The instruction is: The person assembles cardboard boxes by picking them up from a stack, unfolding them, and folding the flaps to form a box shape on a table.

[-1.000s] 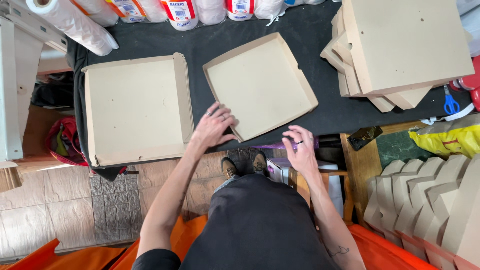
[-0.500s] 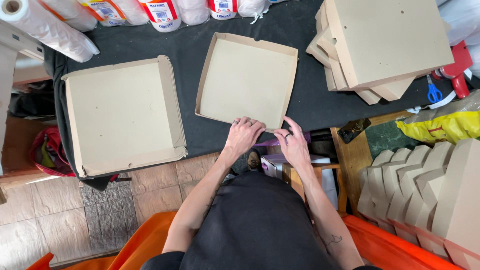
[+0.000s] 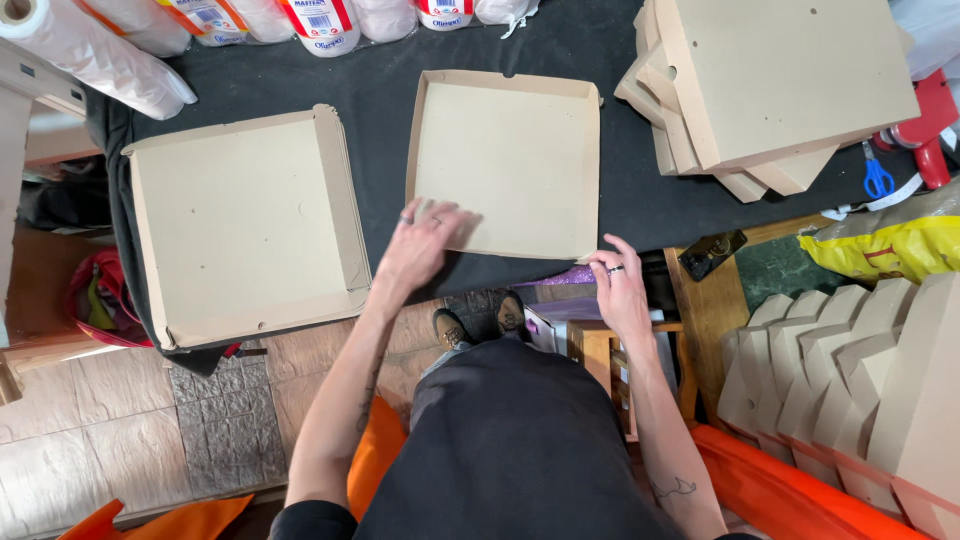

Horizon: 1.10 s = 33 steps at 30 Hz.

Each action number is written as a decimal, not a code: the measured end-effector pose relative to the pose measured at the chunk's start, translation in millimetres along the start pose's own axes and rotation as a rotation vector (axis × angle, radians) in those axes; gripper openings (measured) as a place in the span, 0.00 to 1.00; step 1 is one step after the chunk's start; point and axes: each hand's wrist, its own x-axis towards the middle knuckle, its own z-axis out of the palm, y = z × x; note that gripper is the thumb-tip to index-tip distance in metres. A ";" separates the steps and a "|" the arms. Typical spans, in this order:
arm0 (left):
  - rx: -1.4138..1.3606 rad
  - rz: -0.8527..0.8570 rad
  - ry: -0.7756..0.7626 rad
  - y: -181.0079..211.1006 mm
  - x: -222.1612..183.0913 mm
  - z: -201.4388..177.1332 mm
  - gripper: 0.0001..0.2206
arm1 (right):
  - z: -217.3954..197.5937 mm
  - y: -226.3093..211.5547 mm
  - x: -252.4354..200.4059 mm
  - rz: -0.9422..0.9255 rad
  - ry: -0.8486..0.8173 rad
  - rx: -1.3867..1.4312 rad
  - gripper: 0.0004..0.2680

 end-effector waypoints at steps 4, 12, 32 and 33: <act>0.096 -0.027 -0.119 -50.6 -14.0 2.1 0.11 | 8.0 5.5 -1.7 -0.083 0.144 0.037 0.05; 0.095 0.176 -0.019 -32.5 -11.4 20.9 0.22 | 16.4 -24.7 0.1 -0.210 0.217 0.080 0.12; -0.176 -0.041 0.271 75.8 9.8 70.9 0.10 | 59.6 -38.3 16.5 -0.219 0.057 -0.143 0.05; -0.172 -0.050 0.261 75.4 9.3 75.5 0.10 | 63.2 -38.1 18.0 -0.200 0.034 -0.104 0.05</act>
